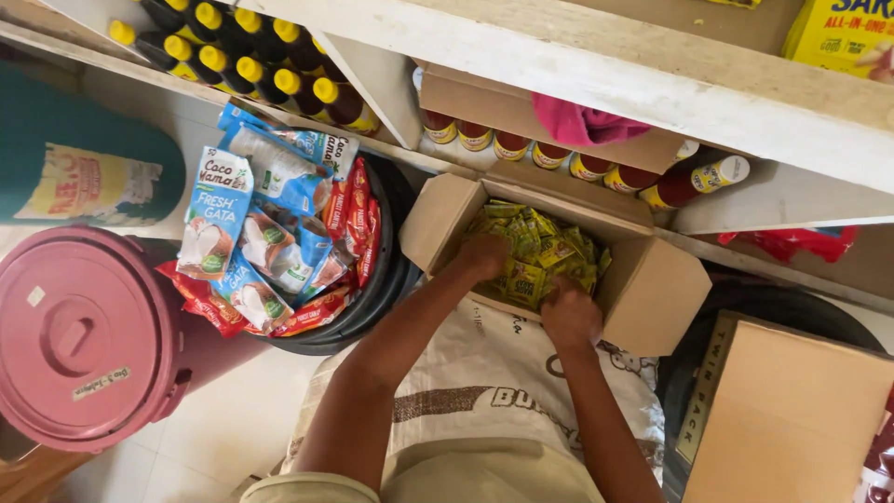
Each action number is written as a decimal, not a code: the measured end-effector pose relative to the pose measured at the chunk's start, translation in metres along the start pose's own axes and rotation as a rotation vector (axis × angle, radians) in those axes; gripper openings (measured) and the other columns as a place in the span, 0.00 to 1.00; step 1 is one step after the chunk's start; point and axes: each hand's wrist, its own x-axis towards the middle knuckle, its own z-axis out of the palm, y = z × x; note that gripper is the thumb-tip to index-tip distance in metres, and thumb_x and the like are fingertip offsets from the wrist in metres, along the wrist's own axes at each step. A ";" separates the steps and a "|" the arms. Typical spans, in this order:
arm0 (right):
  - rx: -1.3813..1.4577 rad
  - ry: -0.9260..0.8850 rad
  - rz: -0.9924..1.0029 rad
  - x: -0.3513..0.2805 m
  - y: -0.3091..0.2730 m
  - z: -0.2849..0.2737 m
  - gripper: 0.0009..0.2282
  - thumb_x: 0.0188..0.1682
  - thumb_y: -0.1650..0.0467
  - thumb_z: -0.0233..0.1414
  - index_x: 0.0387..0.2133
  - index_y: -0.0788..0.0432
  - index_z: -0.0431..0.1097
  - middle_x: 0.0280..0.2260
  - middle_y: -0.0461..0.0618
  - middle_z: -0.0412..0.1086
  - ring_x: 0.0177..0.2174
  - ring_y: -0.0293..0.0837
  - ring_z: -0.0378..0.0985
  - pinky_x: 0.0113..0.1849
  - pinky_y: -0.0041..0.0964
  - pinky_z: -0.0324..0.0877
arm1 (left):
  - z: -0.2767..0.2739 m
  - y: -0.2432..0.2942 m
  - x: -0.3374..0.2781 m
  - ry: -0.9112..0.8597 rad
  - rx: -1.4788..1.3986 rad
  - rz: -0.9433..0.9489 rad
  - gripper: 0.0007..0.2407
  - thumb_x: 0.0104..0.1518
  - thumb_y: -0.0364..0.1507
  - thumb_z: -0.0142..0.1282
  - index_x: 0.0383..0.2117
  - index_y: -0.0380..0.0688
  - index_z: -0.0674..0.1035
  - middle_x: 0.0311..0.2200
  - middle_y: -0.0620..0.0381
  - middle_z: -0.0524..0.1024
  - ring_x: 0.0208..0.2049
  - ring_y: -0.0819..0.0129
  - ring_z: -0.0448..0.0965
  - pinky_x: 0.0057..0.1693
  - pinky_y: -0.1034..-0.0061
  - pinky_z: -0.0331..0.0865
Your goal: Arranging and restocking small seasoning packets from a box onto a grocery store shelf.
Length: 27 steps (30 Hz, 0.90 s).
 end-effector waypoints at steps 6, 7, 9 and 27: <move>0.006 0.046 -0.006 0.000 -0.002 0.003 0.10 0.49 0.67 0.50 0.41 0.48 0.77 0.44 0.54 0.77 0.38 0.59 0.81 0.41 0.54 0.76 | 0.024 0.008 0.005 -0.061 0.207 0.124 0.11 0.56 0.29 0.53 0.40 0.39 0.83 0.43 0.40 0.81 0.45 0.45 0.83 0.51 0.53 0.75; 0.004 0.051 -0.007 0.000 -0.002 0.002 0.10 0.49 0.67 0.50 0.41 0.48 0.77 0.44 0.54 0.77 0.38 0.59 0.81 0.41 0.54 0.76 | 0.023 0.011 0.005 -0.056 0.206 0.128 0.11 0.56 0.29 0.53 0.40 0.39 0.83 0.43 0.40 0.81 0.45 0.45 0.83 0.51 0.53 0.75; -0.003 0.054 0.022 -0.001 -0.002 0.003 0.10 0.49 0.65 0.51 0.40 0.48 0.78 0.42 0.53 0.78 0.37 0.59 0.82 0.40 0.53 0.76 | 0.022 0.014 0.003 -0.125 0.193 0.115 0.12 0.57 0.33 0.54 0.39 0.40 0.84 0.43 0.41 0.81 0.45 0.46 0.82 0.51 0.53 0.74; 0.566 0.132 -0.255 0.023 0.035 0.021 0.39 0.37 0.68 0.62 0.65 0.53 0.51 0.55 0.59 0.68 0.45 0.55 0.76 0.43 0.49 0.72 | -0.102 0.026 -0.069 -0.235 -0.622 0.484 0.06 0.51 0.26 0.66 0.33 0.40 0.88 0.34 0.57 0.86 0.38 0.68 0.84 0.47 0.74 0.75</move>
